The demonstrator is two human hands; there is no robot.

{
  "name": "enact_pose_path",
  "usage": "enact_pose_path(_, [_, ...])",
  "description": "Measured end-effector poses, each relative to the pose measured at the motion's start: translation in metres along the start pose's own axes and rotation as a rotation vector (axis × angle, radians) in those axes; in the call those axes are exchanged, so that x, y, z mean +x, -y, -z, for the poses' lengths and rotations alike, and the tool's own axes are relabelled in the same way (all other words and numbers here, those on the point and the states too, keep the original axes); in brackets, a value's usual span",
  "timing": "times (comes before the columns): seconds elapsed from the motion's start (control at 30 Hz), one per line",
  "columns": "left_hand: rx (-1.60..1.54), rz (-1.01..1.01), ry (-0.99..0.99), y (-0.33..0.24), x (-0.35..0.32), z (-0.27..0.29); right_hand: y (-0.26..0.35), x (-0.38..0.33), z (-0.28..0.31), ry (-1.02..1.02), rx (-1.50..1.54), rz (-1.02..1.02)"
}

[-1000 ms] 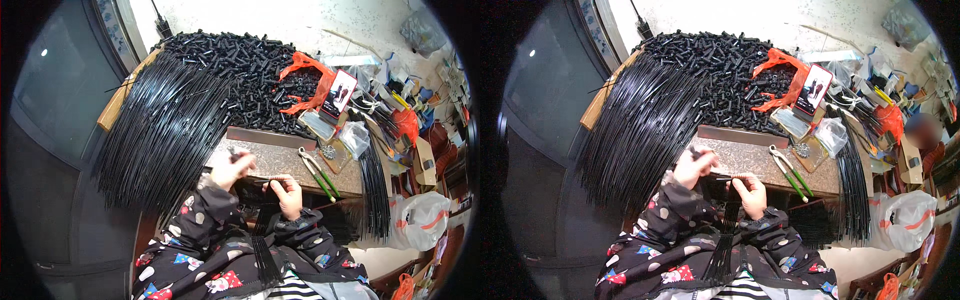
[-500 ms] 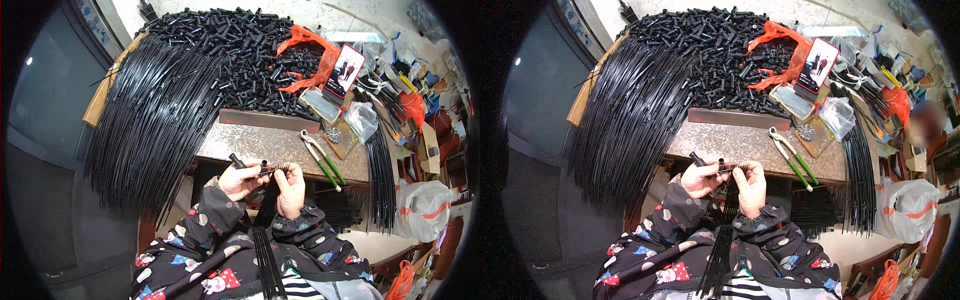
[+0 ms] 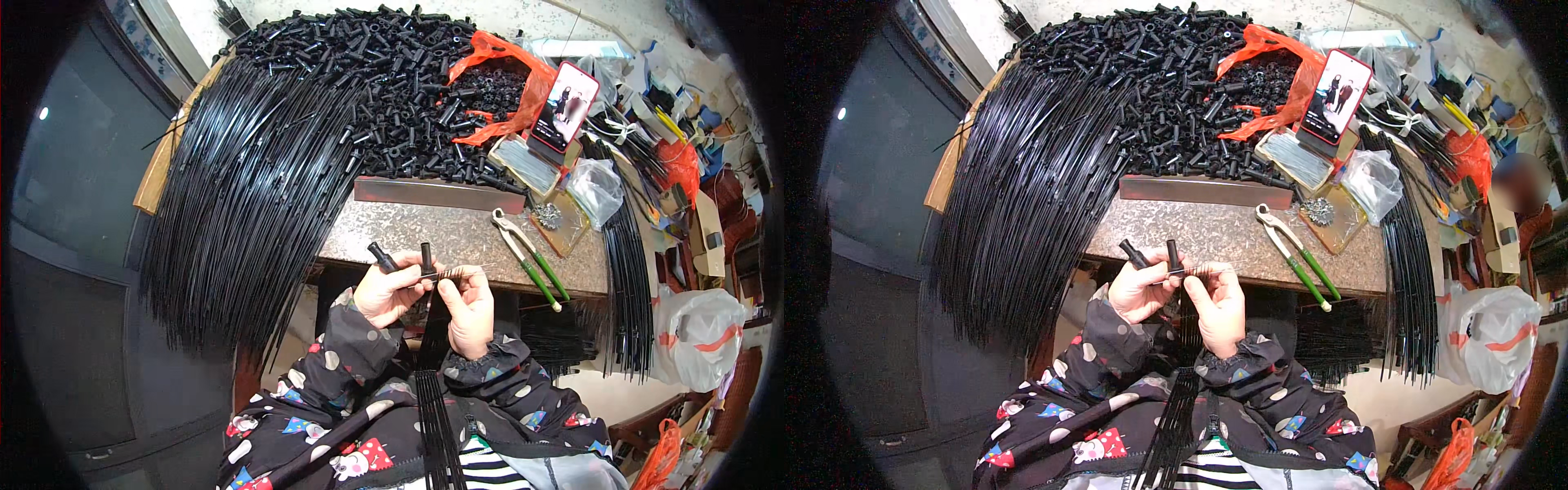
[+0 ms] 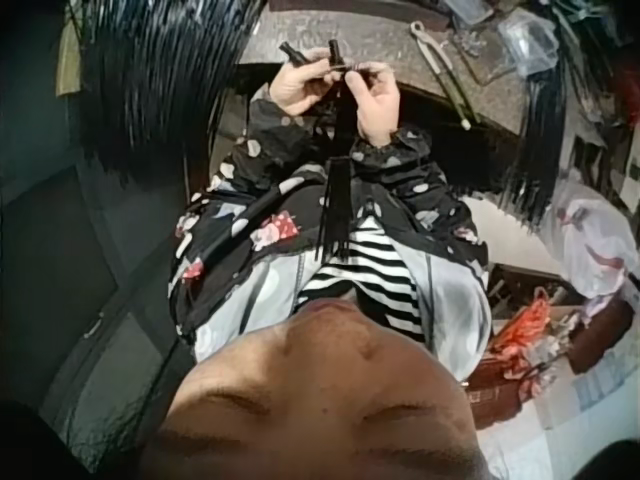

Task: Manually assembling components and crimping connectors onto black electrical cables.

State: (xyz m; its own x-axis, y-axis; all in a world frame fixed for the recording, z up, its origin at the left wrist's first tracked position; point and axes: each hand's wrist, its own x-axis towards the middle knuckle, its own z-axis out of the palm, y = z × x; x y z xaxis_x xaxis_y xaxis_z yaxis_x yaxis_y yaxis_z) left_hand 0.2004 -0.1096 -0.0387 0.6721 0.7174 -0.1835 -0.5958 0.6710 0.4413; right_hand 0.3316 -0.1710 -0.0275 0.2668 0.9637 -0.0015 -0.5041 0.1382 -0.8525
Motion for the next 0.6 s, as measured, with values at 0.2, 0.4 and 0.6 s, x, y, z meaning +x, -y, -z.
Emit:
enact_pose_path(0.2, [0.014, -0.019, 0.003, 0.0028, 0.0024, 0.0, 0.0015, 0.0001, 0.0007, -0.014, 0.01, -0.021])
enact_pose_path(0.4, [0.003, -0.026, 0.064, 0.002, 0.0018, 0.0037, 0.0021, -0.0003, -0.0011, -0.01, 0.021, -0.032])
enact_pose_path(0.6, [0.09, -0.05, 0.093, 0.003, 0.0031, -0.0004, 0.0006, 0.0021, 0.0028, -0.033, -0.014, 0.005])
